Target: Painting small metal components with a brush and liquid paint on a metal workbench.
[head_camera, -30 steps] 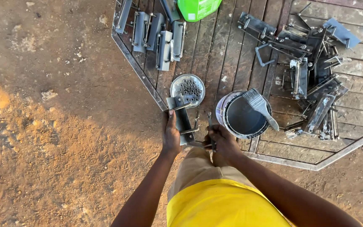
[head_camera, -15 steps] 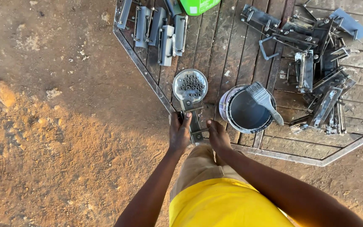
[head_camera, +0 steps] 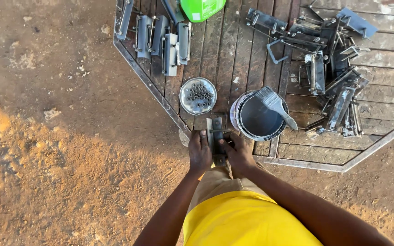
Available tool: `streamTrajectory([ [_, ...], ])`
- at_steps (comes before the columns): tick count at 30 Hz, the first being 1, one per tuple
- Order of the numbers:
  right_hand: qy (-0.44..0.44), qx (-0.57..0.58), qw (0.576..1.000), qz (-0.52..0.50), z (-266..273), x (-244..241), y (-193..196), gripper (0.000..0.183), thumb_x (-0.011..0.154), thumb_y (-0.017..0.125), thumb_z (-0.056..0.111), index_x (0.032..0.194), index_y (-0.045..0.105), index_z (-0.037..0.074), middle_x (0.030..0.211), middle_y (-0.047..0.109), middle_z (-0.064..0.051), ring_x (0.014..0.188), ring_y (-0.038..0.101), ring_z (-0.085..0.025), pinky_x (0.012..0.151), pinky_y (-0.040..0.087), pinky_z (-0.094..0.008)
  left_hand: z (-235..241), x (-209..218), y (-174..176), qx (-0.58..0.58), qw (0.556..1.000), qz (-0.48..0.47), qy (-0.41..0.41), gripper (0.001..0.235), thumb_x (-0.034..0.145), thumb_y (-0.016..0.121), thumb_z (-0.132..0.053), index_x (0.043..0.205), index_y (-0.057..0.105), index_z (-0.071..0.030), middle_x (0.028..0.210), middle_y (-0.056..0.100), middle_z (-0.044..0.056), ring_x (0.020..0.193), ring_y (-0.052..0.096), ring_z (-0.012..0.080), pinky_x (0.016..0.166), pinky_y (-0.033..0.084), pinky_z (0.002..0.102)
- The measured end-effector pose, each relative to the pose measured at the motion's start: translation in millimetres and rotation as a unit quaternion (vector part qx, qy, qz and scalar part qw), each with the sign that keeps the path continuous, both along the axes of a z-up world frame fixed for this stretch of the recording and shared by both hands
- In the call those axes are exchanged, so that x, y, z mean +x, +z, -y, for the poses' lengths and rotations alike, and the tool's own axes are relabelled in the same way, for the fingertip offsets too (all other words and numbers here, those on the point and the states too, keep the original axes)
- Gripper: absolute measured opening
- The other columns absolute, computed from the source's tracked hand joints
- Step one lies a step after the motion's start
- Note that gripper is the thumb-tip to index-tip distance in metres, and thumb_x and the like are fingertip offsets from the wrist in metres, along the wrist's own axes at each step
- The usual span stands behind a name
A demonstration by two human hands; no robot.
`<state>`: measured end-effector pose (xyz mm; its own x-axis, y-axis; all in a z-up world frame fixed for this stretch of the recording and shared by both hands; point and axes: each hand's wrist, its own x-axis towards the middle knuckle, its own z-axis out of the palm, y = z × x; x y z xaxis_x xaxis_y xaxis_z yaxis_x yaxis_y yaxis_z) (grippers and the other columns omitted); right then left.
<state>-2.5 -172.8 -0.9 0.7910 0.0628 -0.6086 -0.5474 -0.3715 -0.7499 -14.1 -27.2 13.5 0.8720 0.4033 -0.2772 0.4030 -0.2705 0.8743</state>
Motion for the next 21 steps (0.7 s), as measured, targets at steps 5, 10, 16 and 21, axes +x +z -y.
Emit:
streamTrajectory([
  [5, -0.011, -0.09, 0.991, 0.094, 26.7, 0.8, 1.7, 0.019, 0.099, 0.068, 0.035, 0.105, 0.074, 0.018, 0.084, 0.073, -0.013, 0.083, 0.072, -0.033, 0.073, 0.056, -0.046, -28.0, -4.0, -28.9, -0.031, 0.996, -0.073, 0.029, 0.039, 0.113, 0.036, -0.028, 0.087, 0.058, -0.009, 0.072, 0.06, 0.011, 0.07, 0.062, 0.0282, 0.07, 0.049, 0.039],
  [10, -0.023, -0.088, 0.986, 0.138, 50.8, 13.4, 38.7, 0.014, 0.098, 0.074, 0.029, 0.095, 0.074, 0.014, 0.07, 0.067, -0.011, 0.067, 0.065, -0.023, 0.063, 0.053, -0.038, -59.9, 6.6, -82.4, 0.06, 0.996, -0.057, 0.043, 0.04, 0.109, 0.045, -0.03, 0.078, 0.056, -0.008, 0.067, 0.059, 0.019, 0.07, 0.063, 0.0409, 0.068, 0.047, 0.047],
  [16, -0.096, -0.012, 0.991, 0.096, 53.5, 19.8, 48.5, 0.017, 0.099, 0.071, 0.022, 0.104, 0.072, 0.005, 0.075, 0.064, -0.016, 0.068, 0.068, -0.025, 0.06, 0.061, -0.039, -21.1, 24.7, -130.1, 0.173, 0.979, -0.082, -0.075, 0.03, 0.11, 0.045, -0.031, 0.093, 0.059, -0.01, 0.079, 0.072, 0.02, 0.081, 0.074, 0.042, 0.068, 0.058, 0.053],
  [21, -0.107, -0.013, 0.989, 0.101, 44.9, 21.9, 67.2, 0.017, 0.099, 0.071, 0.022, 0.103, 0.071, 0.005, 0.072, 0.062, -0.013, 0.065, 0.066, -0.021, 0.055, 0.058, -0.04, 0.6, 33.8, -121.9, 0.253, 0.963, -0.087, -0.043, 0.02, 0.099, 0.064, -0.025, 0.099, 0.062, -0.005, 0.101, 0.061, 0.018, 0.089, 0.07, 0.0476, 0.073, 0.06, 0.054],
])
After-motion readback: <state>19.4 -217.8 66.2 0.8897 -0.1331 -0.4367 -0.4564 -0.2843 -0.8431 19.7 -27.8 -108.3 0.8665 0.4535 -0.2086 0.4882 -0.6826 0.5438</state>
